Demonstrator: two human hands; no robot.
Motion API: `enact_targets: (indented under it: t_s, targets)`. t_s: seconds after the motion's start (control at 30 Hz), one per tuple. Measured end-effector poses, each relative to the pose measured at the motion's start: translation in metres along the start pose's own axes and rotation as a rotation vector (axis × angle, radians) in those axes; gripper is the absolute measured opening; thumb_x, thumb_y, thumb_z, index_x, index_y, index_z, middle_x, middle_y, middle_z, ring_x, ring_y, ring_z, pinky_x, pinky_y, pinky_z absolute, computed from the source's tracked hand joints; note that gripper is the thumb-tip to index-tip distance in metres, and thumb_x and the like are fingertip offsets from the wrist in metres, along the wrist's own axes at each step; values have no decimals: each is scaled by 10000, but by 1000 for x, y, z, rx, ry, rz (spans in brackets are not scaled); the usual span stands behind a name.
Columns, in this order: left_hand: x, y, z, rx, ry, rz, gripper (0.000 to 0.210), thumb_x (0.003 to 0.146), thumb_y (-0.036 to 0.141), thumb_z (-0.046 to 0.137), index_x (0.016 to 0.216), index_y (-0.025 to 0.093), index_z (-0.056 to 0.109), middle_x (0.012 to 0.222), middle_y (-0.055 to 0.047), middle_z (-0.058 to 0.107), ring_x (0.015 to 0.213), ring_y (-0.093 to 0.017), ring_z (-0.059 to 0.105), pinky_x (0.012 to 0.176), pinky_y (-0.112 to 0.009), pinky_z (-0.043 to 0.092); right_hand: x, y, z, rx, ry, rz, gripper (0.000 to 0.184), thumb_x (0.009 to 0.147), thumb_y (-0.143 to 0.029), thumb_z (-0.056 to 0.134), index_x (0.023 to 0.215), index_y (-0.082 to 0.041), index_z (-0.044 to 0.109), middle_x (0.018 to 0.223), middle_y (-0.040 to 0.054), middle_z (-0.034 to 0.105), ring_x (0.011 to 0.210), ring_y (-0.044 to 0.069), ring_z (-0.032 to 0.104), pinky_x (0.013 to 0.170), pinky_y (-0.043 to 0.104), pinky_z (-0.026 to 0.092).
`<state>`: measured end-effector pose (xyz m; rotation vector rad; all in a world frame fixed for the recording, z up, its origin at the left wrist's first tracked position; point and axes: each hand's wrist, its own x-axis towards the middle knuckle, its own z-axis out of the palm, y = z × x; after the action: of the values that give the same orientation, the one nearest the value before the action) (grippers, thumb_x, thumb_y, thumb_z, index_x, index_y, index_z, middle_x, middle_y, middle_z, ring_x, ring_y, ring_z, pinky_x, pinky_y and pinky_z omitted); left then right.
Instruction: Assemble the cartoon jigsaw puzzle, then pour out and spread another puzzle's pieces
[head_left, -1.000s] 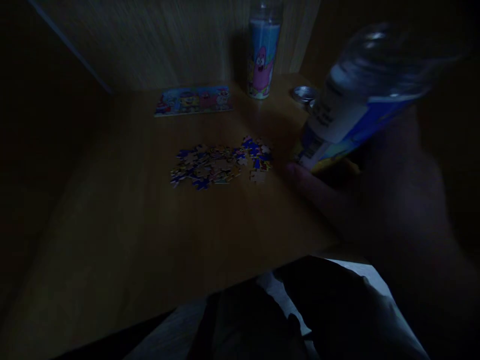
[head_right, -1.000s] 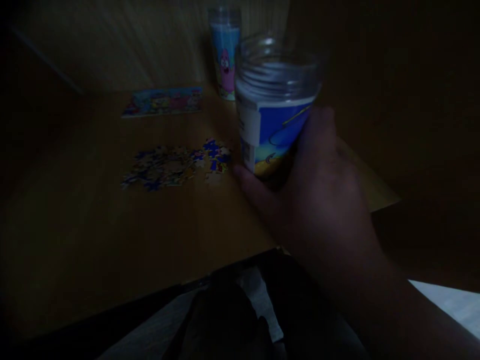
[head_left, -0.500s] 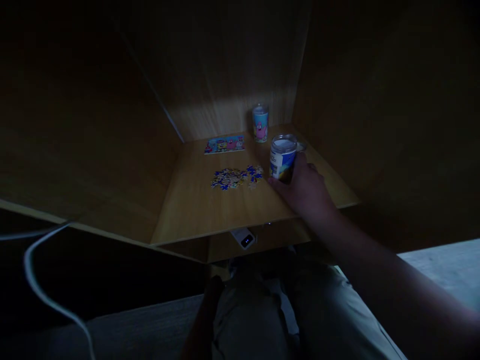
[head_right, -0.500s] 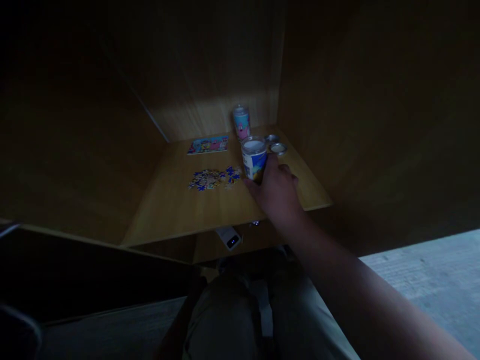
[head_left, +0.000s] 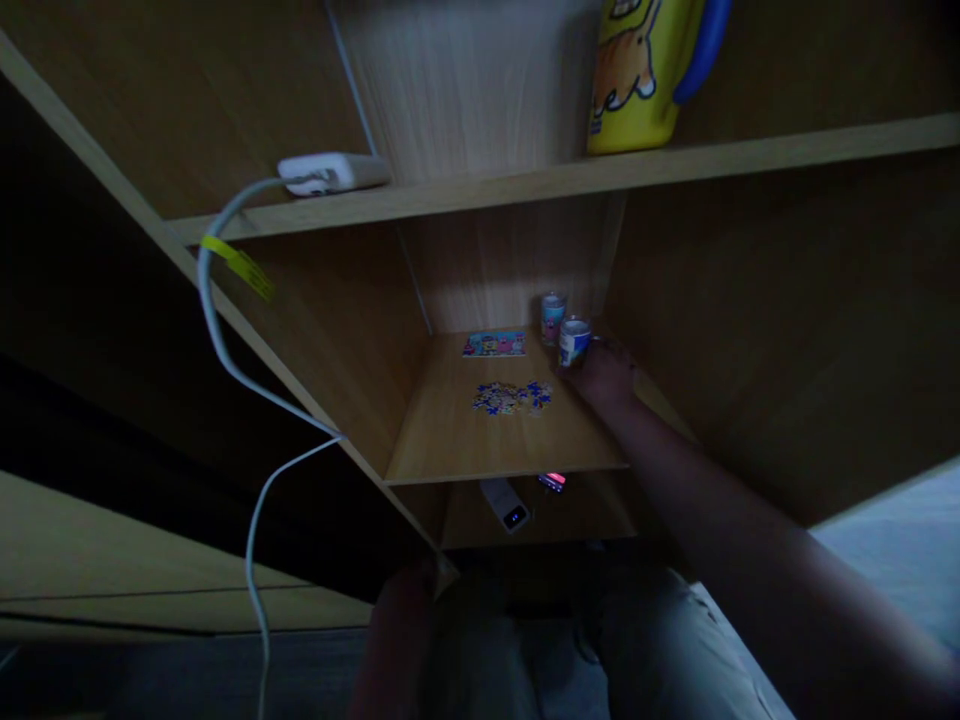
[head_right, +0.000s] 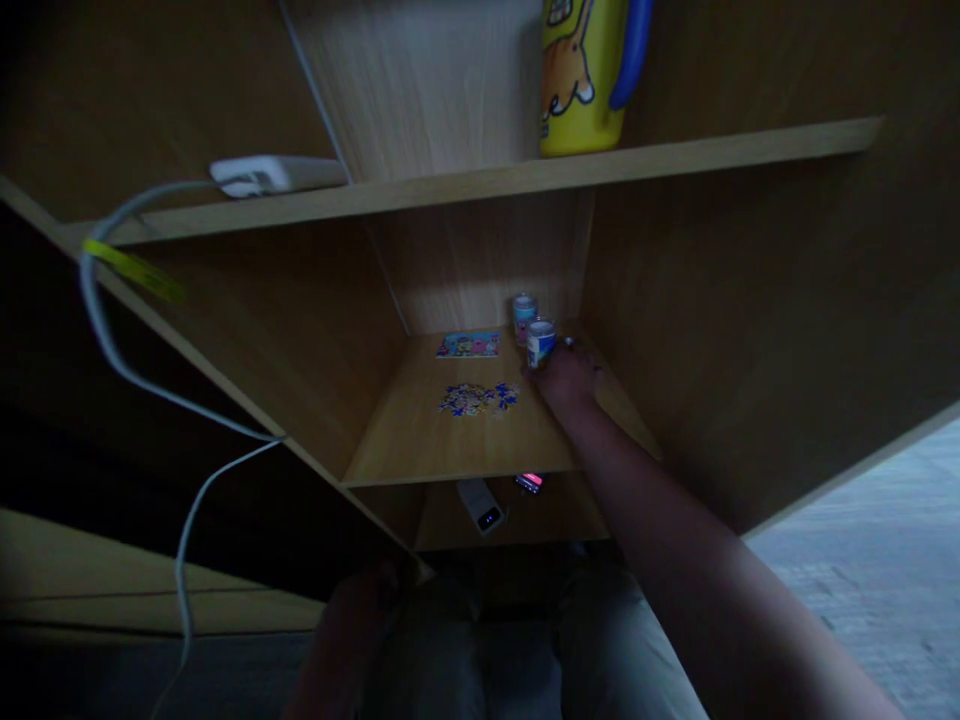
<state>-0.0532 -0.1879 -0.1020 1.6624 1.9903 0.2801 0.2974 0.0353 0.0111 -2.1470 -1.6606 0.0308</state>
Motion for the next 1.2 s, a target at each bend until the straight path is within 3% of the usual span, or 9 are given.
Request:
enact_targets:
  t_s: [0.17,0.27,0.37,0.47,0.6,0.7,0.87,1.07,1.2]
  targets:
    - [-25,63,-19,-101,-119,199,202,904,88,572,830,219,707,851,-31,786,840,-200,737,748,-285,450,-6,-2,-8,7,67,128,639,952,-487,711,1446,-95,610,1451,316,609,1380,477,545,1070,656,449]
    - [-20,111,-41,-277,-69,327,214,955,156,561,871,244,736,889,-11,803,847,-194,741,784,-286,494,-24,4,-17,119,194,170,688,946,-540,707,1476,-121,572,1432,295,616,1342,464,563,1049,641,474]
    - [3,151,-64,-452,41,490,165,993,236,598,901,258,733,919,-9,807,876,-200,748,795,-292,536,-44,7,-24,356,391,-22,551,988,-496,645,1393,-124,612,1327,252,672,1232,398,628,1021,548,520]
    - [42,175,-76,-545,172,629,135,992,228,634,915,253,742,925,-11,805,881,-191,752,801,-291,557,-63,5,-23,594,422,-159,347,1040,-476,584,1217,-199,695,1135,140,728,980,293,691,893,445,560]
    - [92,183,-69,-614,299,649,107,984,200,668,939,233,759,951,-23,813,906,-186,755,863,-298,586,-77,3,-7,733,305,-161,264,1061,-446,580,1101,-231,729,1007,76,759,882,244,704,826,381,556]
    - [110,177,-57,-723,334,579,68,967,220,706,923,215,758,918,-27,810,888,-189,760,857,-301,600,-80,1,3,757,188,-159,259,1056,-442,595,1092,-234,745,1018,74,784,890,244,728,816,369,559]
    - [114,173,-50,-784,311,488,77,949,273,764,900,213,763,908,-27,813,896,-195,766,853,-301,603,-81,-3,2,759,91,-185,247,1072,-415,586,1094,-238,757,1018,65,787,888,228,729,801,347,559]
    - [114,176,-50,-764,310,469,74,943,269,748,900,209,760,884,-30,807,864,-198,760,840,-311,606,-83,-8,2,709,8,-313,157,1061,-333,611,1091,-252,742,975,49,760,866,216,727,805,345,575]
    - [115,176,-47,-754,256,485,76,959,287,747,931,216,753,897,-23,802,877,-193,757,822,-292,587,-85,-15,8,659,-101,-456,119,1051,-278,621,1128,-265,711,1138,61,768,1000,232,759,879,374,591]
